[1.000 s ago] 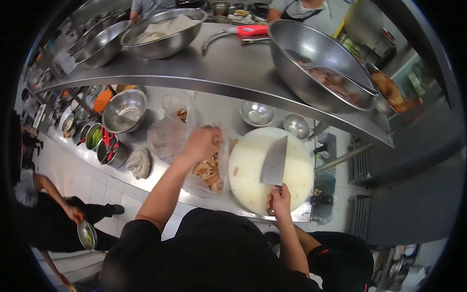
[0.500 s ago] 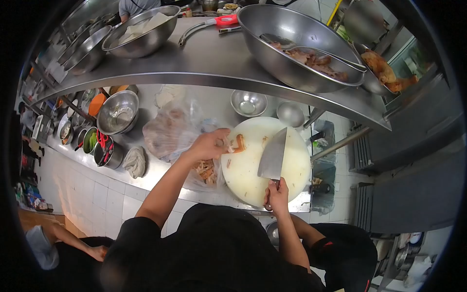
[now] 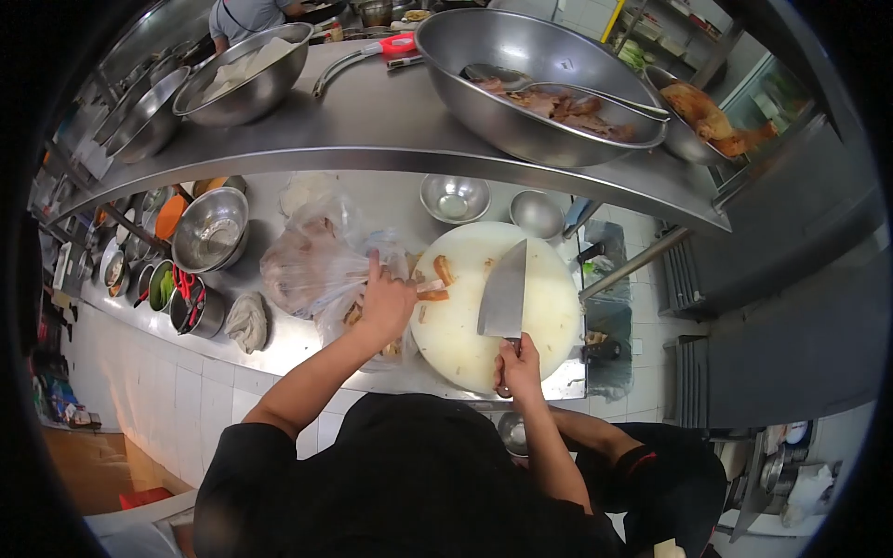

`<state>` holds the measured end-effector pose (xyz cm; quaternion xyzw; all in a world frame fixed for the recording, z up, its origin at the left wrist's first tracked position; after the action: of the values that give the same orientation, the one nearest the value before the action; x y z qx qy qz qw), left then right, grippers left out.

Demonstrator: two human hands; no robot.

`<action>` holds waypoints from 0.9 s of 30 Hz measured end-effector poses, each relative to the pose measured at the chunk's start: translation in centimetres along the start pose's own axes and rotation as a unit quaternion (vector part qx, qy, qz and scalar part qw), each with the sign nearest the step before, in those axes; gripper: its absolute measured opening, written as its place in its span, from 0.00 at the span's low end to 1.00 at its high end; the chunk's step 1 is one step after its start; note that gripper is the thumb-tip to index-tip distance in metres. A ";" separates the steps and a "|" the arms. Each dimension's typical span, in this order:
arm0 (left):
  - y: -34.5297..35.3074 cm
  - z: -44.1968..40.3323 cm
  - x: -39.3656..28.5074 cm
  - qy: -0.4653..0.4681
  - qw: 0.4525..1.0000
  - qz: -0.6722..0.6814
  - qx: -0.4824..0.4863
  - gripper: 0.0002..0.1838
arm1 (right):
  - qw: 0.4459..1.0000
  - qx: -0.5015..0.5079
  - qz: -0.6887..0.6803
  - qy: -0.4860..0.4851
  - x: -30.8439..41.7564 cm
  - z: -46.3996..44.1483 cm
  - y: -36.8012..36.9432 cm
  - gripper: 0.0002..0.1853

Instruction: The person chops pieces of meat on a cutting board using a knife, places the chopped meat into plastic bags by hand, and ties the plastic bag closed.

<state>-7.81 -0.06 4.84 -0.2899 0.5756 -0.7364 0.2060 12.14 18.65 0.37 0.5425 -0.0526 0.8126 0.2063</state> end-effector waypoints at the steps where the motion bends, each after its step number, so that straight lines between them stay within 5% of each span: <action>1: -1.0 0.3 -0.2 0.000 0.999 -0.038 0.015 0.13 | 1.000 -0.002 -0.001 0.010 0.9 0.4 0.5 0.05; 4: -1.6 0.7 -0.6 0.034 0.981 -0.086 -0.171 0.12 | 1.000 -0.006 0.022 0.014 1.0 0.5 0.3 0.07; 7: 1.8 -2.1 -2.1 0.106 0.991 0.080 -0.007 0.15 | 0.991 -0.019 0.136 -0.006 1.9 0.6 0.0 0.11; 10: 3.7 -4.9 -4.3 0.153 0.942 0.292 -0.064 0.18 | 0.925 -0.059 0.364 -0.096 5.2 1.5 1.1 0.14; 14: 2.3 -5.6 -5.8 0.140 0.929 0.326 -0.105 0.27 | 0.838 -0.100 0.526 -0.102 9.0 3.0 3.5 0.16; 19: 1.1 -4.9 -1.3 0.099 0.921 0.299 -0.228 0.35 | 0.829 -0.119 0.531 -0.133 10.5 3.9 5.6 0.16; 22: 1.5 -3.9 -1.1 0.172 0.919 0.344 -0.089 0.32 | 0.801 -0.054 0.596 0.015 6.8 1.3 5.2 0.14; 27: 3.2 -1.8 -3.3 0.118 0.901 0.399 -0.122 0.27 | 0.839 -0.019 0.542 -0.043 7.3 -0.3 2.8 0.16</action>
<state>-6.62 2.51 0.84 0.0304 0.7487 -0.5453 0.3757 8.45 18.21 7.23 0.4572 -0.3626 0.7694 -0.2597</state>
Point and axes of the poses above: each hand's wrist, its own z-axis away from the middle knuckle, its own y-axis out of the palm, x = y × z, the point moved 3 cm from there along -z, towards the middle knuckle, and after that the axes turned 12 degrees about x, right-handed, at the moved point
